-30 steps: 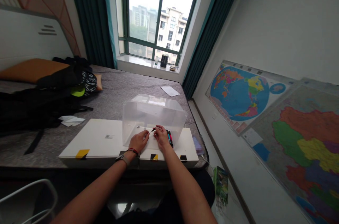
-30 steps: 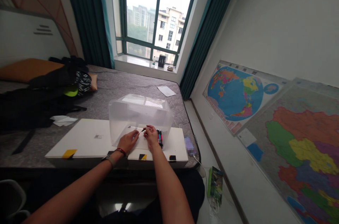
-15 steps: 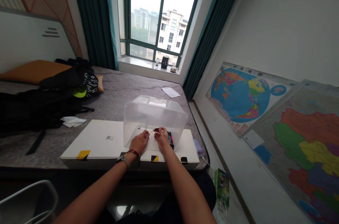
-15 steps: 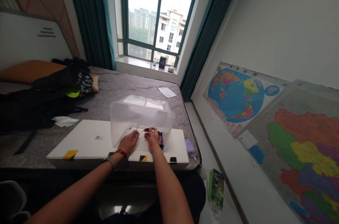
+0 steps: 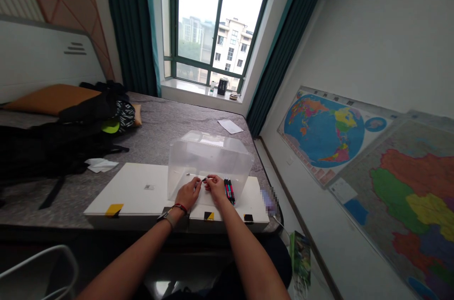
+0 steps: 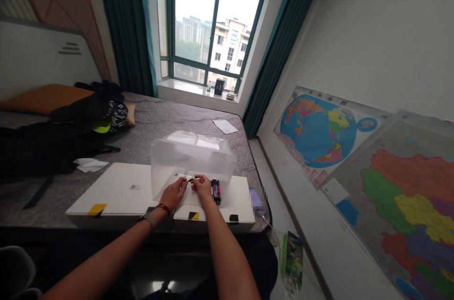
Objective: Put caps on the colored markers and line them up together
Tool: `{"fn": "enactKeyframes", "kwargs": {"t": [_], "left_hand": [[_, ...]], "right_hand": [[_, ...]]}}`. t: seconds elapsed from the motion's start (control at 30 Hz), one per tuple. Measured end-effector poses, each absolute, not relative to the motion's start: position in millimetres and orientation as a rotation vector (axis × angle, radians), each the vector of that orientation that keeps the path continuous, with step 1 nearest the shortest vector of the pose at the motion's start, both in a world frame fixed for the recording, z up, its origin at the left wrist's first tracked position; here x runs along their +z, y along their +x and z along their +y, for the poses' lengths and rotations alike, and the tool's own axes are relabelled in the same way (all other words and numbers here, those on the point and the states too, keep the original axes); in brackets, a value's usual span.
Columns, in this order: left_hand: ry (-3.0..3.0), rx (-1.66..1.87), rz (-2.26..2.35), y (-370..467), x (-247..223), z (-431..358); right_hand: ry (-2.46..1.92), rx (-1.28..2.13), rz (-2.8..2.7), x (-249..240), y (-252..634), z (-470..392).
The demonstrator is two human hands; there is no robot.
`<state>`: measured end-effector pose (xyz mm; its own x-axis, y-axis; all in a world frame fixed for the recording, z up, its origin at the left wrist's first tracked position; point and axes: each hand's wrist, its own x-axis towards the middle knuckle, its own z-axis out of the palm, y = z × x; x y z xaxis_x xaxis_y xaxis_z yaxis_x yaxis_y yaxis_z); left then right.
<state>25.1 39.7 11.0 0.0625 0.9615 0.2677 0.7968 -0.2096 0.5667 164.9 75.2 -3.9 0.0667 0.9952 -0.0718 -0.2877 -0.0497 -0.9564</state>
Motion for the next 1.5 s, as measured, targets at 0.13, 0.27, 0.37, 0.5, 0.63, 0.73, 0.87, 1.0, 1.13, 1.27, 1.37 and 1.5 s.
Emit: {"fn": "enactKeyframes", "kwargs": {"t": [0.13,0.27,0.37,0.5,0.63,0.73,0.87,1.0,1.13,1.27,1.37,1.5], "left_hand": [[2.063,0.889,1.763,24,9,41],[2.064,0.862,1.777,24,10,41],[2.077,0.844,1.796,24,10,40],[2.145,0.842,1.789,24,11,39],[2.177,0.814,1.770,25,13,37],[2.160,0.783,1.779,25,15,36],[2.141,0.823,1.771,26,14,35],[2.073,1.014,1.704,24,12,39],[1.901,1.258,1.664,15,19,45],[1.908,1.245,1.678,5,28,48],[2.093,1.132,1.622,2,30,49],[2.231,1.028,1.540,4,28,61]], "right_hand": [[-1.104,1.346,-0.974,-5,161,77],[-1.109,1.287,-1.025,-4,160,76],[-1.098,1.274,-1.054,-5,163,75],[-1.031,1.274,-1.090,-5,166,73],[-1.022,1.264,-1.096,-4,167,72],[-0.991,1.269,-0.938,-2,167,71],[-0.983,1.278,-0.814,-5,168,74],[-0.989,1.272,-0.850,-11,169,78],[-1.054,1.233,-0.925,-14,167,78],[-1.118,1.204,-0.981,-10,162,76],[-1.142,1.223,-1.022,-7,160,76],[-1.121,1.260,-0.921,-7,164,78]]}}
